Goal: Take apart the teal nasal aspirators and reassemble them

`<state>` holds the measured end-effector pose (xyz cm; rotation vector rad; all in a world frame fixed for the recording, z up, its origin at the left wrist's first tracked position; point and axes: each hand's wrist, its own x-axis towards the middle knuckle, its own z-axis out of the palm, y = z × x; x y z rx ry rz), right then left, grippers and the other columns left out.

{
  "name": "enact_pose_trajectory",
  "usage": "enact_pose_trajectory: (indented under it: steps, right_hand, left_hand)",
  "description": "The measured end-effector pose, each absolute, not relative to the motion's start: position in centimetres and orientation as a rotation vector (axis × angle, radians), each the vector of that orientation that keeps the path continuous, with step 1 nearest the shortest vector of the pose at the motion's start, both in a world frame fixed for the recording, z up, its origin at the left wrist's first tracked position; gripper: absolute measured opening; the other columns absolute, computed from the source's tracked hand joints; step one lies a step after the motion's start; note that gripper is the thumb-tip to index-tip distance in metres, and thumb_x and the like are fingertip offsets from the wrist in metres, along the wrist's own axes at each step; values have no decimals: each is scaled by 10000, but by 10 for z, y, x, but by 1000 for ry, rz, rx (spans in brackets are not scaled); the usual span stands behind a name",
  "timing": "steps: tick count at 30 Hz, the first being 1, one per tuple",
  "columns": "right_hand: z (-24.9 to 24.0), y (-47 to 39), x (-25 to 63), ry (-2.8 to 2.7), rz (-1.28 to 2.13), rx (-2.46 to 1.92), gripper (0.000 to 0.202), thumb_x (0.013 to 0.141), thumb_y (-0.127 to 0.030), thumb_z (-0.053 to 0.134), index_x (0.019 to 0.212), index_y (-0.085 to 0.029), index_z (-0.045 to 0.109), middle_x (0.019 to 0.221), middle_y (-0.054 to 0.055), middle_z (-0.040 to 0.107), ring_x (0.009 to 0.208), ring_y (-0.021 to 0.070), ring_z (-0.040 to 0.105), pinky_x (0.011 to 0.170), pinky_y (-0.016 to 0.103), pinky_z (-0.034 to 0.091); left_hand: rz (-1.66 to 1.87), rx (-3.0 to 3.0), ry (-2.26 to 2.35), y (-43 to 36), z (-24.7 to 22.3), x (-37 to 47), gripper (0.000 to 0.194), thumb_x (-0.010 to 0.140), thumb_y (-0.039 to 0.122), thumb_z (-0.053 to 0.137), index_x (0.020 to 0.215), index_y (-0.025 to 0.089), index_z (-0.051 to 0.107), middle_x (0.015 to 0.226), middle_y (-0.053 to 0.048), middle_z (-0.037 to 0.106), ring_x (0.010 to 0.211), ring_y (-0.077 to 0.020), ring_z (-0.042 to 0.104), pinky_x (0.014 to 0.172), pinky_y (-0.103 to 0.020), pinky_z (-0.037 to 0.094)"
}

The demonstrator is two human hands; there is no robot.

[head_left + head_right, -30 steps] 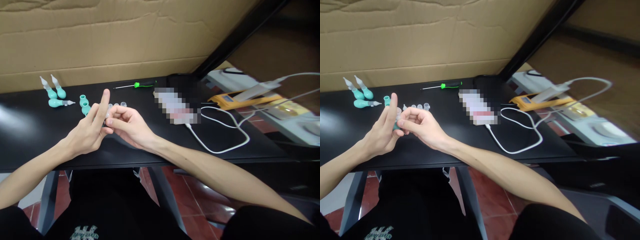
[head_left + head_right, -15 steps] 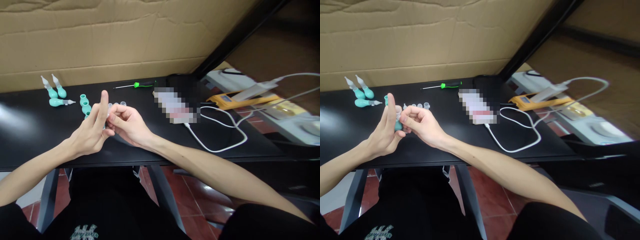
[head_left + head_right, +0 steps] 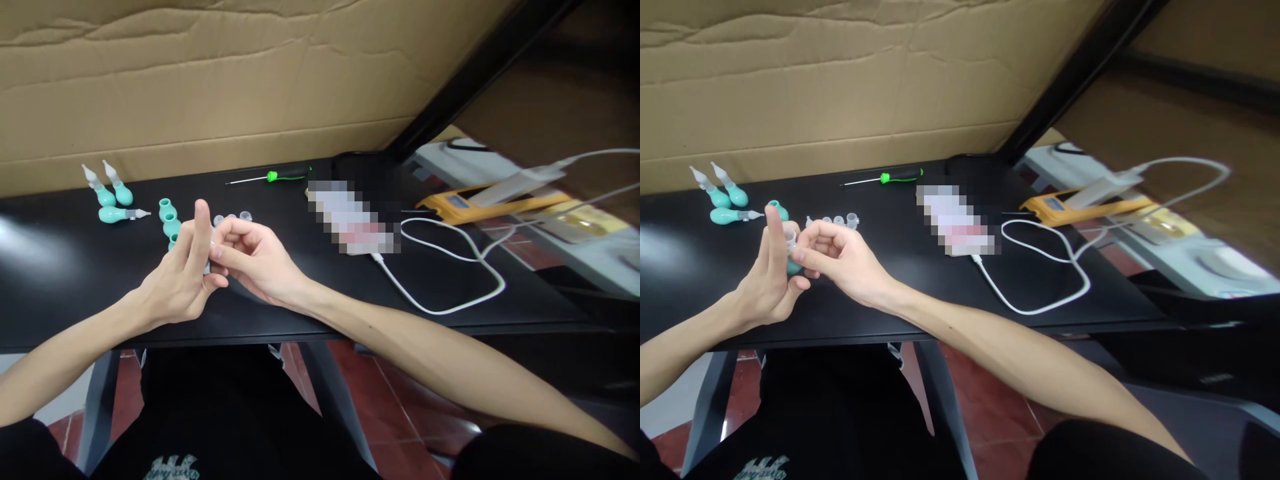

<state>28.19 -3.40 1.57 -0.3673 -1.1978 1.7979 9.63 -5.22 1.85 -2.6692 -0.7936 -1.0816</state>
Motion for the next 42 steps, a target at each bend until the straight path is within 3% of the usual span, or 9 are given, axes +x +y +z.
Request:
enact_pose_trajectory:
  steps: [7,12,18,24,30,36,42]
  right_hand:
    - [15,-32,285,-1249,1731,-352,372,752,-379,1020,882,-195,724,766,-47,698,641,80,638,640,224,572]
    - [19,-33,285,-1238,1734,-364,402,798,-511,969,851,-189,734,755,-35,685,658,86,639,638,227,576]
    - [18,-32,283,-1242,1697,-306,342,812,-432,978,834,-188,739,754,-38,699,617,69,601,616,217,543]
    - [17,-33,282,-1239,1710,-324,377,718,-391,1039,851,-190,749,801,-31,709,645,83,599,616,233,541]
    - [18,-35,284,-1197,1732,-405,380,705,-366,1045,876,-197,750,826,-22,740,697,97,658,666,235,598]
    - [27,-42,288,-1159,1833,-362,319,775,-334,1005,908,-206,746,819,-24,757,666,88,653,635,228,589]
    - [34,-39,297,-1179,1936,-299,320,798,-334,991,858,-191,711,717,-53,691,599,62,599,598,200,563]
  left_hand:
    - [-1121,-2696,-761,-48,23,95,818,1172,563,293,1769,205,-136,1336,-185,580,1054,-226,641,904,-426,665]
    - [-1165,-2687,-752,-46,20,96,807,1173,570,296,1772,223,-118,1323,-165,570,1047,-210,652,880,-407,676]
    - [-1171,-2736,-785,-49,12,98,856,1158,619,270,1749,223,-206,1433,-215,483,1109,-244,648,838,-410,689]
    - [-1120,-2603,-748,-53,12,100,849,1162,592,243,1745,174,-211,1477,-284,502,1164,-291,642,835,-449,680]
    - [-1064,-2564,-753,-54,15,100,818,1171,502,272,1750,47,-84,1517,-338,514,1246,-337,611,916,-483,669]
    - [-1027,-2464,-633,-51,18,97,789,1179,469,289,1760,91,-86,1441,-280,552,1223,-319,641,915,-469,661]
    - [-944,-2373,-493,-46,20,89,695,1168,463,336,1759,152,145,1301,-188,589,1107,-285,640,917,-443,620]
